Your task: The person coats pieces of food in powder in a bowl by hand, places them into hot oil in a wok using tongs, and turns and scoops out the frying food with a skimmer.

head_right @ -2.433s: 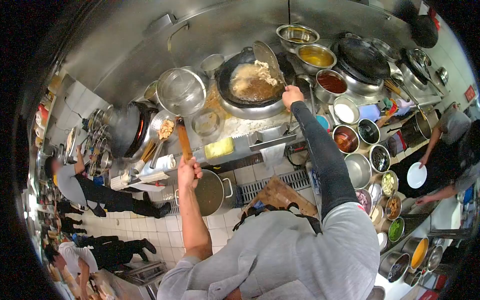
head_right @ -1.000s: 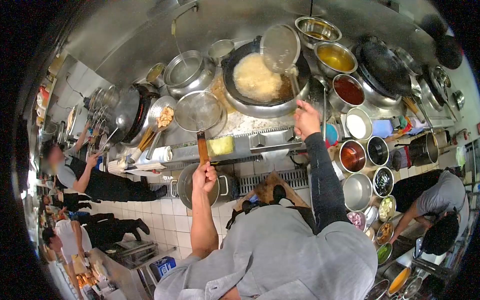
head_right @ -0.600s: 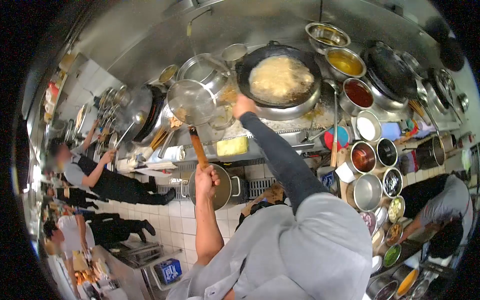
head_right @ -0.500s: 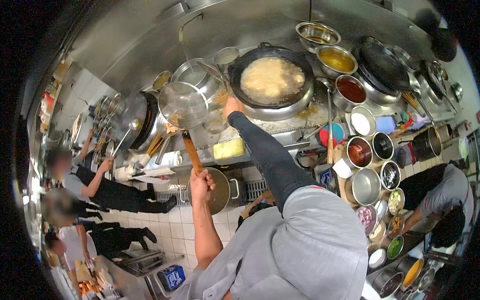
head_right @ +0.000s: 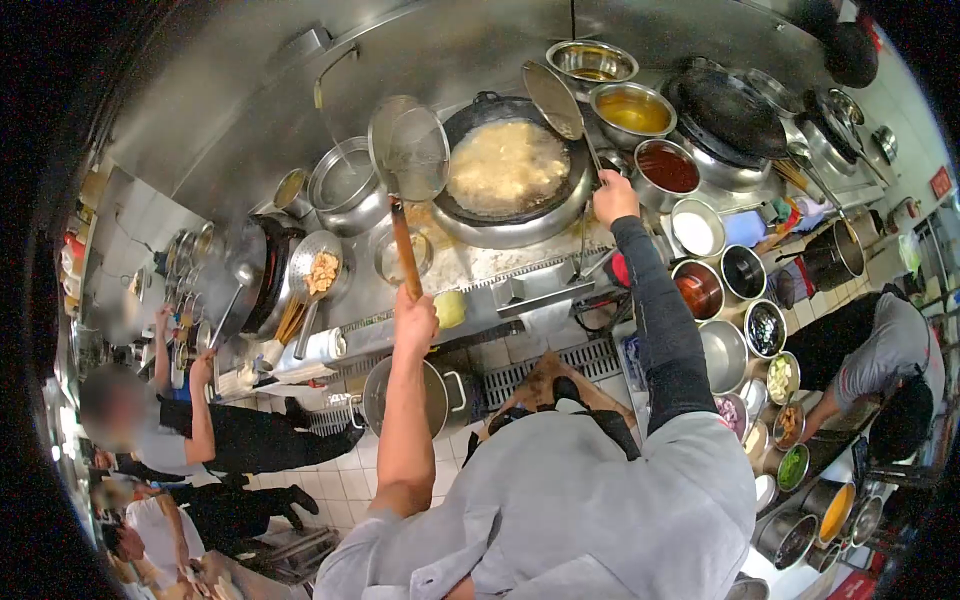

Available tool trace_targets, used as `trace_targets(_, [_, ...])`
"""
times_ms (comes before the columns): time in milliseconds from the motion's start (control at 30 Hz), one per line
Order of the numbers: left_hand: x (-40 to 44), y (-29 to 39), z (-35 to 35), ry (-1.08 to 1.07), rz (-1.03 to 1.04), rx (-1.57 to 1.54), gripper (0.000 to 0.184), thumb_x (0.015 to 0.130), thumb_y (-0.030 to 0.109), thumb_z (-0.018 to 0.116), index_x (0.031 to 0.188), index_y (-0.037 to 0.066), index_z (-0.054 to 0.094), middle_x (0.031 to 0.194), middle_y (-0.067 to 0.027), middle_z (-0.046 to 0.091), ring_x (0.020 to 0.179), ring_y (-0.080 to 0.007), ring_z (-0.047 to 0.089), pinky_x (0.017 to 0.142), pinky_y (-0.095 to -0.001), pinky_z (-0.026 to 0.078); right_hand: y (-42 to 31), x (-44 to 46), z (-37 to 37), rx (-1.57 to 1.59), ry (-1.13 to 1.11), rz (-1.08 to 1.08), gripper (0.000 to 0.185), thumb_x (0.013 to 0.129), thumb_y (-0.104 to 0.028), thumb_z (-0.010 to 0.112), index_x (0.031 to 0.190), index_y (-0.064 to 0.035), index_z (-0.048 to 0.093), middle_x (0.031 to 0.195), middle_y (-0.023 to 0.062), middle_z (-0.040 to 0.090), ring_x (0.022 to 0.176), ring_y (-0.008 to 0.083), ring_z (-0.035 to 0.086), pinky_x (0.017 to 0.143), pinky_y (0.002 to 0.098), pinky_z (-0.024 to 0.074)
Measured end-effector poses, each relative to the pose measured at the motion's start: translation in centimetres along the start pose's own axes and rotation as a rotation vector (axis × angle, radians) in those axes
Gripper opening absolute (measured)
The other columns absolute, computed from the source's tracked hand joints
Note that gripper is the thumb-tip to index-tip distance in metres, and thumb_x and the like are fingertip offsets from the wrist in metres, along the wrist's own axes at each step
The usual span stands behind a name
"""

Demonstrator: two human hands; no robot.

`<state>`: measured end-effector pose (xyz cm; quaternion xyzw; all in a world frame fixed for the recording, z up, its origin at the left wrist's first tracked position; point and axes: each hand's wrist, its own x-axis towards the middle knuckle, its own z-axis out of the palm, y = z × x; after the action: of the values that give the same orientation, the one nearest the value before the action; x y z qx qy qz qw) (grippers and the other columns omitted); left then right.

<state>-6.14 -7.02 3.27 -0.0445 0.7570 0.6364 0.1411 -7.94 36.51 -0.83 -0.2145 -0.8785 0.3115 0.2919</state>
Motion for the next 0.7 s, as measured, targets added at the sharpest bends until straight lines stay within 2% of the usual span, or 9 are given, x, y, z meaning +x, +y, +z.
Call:
trace_targets(67, [5.0,-4.3,2.3,0.132,0.231,0.251,0.024,0.089,0.007,0.049,0.113,0.007,0.045,0.071,-0.0078,0.052,0.049,-0.0172,0.051,0.04,-0.0332,0.042,-1.5,0.1,-1.0,0.202,-0.134,0.326,0.032,0.085,-0.01,0.05,0.113,-0.0097,0.066,0.094,0.0156,0.069,0.072,0.0329,0.065,0.062,0.0444,0.0514])
trace_targets(133, [6.3,-4.0,4.3,0.177,0.29,0.416,0.03,0.087,0.008,0.05,0.116,0.002,0.043,0.077,-0.0177,0.056,0.063,-0.031,0.055,0.054,-0.0417,0.044,-0.5,0.1,0.1,0.501,-0.263,0.57,0.028,0.089,-0.011,0.047,0.111,-0.0103,0.064,0.081,0.011,0.064,0.054,0.026,0.057,0.046,0.0409,0.0437])
trace_targets(200, [6.6,-2.8,6.5,0.139,0.179,0.493,0.037,0.084,0.009,0.05,0.117,-0.002,0.04,0.085,-0.0323,0.06,0.089,-0.0535,0.057,0.082,-0.055,0.045,2.5,0.0,4.1,0.901,-0.383,0.72,0.025,0.093,-0.012,0.043,0.111,-0.0108,0.061,0.067,0.0055,0.056,0.041,0.0173,0.043,0.035,0.035,0.0308])
trace_targets(233, [7.2,-3.1,7.5,0.155,0.231,0.5,0.036,0.084,0.009,0.049,0.117,-0.004,0.04,0.082,-0.0297,0.061,0.075,-0.0471,0.063,0.068,-0.0537,0.05,1.4,-0.2,4.0,1.004,-0.445,0.806,0.025,0.093,-0.01,0.042,0.113,-0.0108,0.057,0.065,0.0036,0.052,0.04,0.0144,0.039,0.035,0.0324,0.0271])
trace_targets(333, [5.9,-1.4,10.0,0.047,0.0,0.291,0.036,0.084,0.008,0.047,0.116,-0.005,0.039,0.08,-0.029,0.061,0.058,-0.0392,0.063,0.049,-0.048,0.05,-1.7,-1.0,3.8,1.247,-0.599,0.985,0.028,0.092,-0.004,0.04,0.118,-0.0107,0.048,0.062,-0.001,0.043,0.039,0.0078,0.029,0.034,0.0266,0.0189])
trace_targets(367, [6.3,-2.3,10.6,0.035,0.022,0.212,0.032,0.084,0.005,0.046,0.114,-0.006,0.039,0.072,-0.0222,0.057,0.044,-0.029,0.057,0.036,-0.0405,0.045,-2.1,-1.3,3.8,1.284,-0.626,1.001,0.028,0.092,-0.003,0.039,0.119,-0.0105,0.046,0.062,-0.0017,0.042,0.039,0.0069,0.028,0.034,0.0261,0.0183])
trace_targets(467, [4.3,-1.1,12.1,0.02,-0.029,-0.084,0.014,0.084,0.0,0.047,0.095,-0.001,0.039,0.063,-0.0076,0.046,0.039,-0.0195,0.044,0.033,-0.0346,0.038,-3.6,-2.3,2.6,1.312,-0.603,0.957,0.029,0.095,-0.005,0.036,0.122,-0.0069,0.046,0.061,-0.001,0.043,0.039,0.0068,0.027,0.034,0.0257,0.0193])
trace_targets(600, [3.0,0.2,11.8,-0.097,-0.048,-0.223,0.015,0.085,-0.001,0.048,0.093,0.002,0.036,0.065,-0.0067,0.044,0.042,-0.0176,0.043,0.035,-0.0346,0.037,-6.0,-4.4,-0.4,1.168,-0.586,0.846,0.037,0.094,-0.004,0.035,0.13,-0.0048,0.045,0.062,-0.0005,0.044,0.039,0.008,0.028,0.033,0.0262,0.0228])
trace_targets(700, [1.8,2.1,11.5,-0.159,-0.169,-0.446,0.013,0.087,-0.003,0.044,0.094,0.006,0.037,0.069,-0.0056,0.043,0.046,-0.0146,0.04,0.039,-0.0332,0.036,-8.0,-5.8,-1.8,1.091,-0.516,0.77,0.046,0.091,-0.002,0.039,0.137,-0.0034,0.045,0.067,0.0021,0.049,0.037,0.0102,0.032,0.032,0.0278,0.0237])
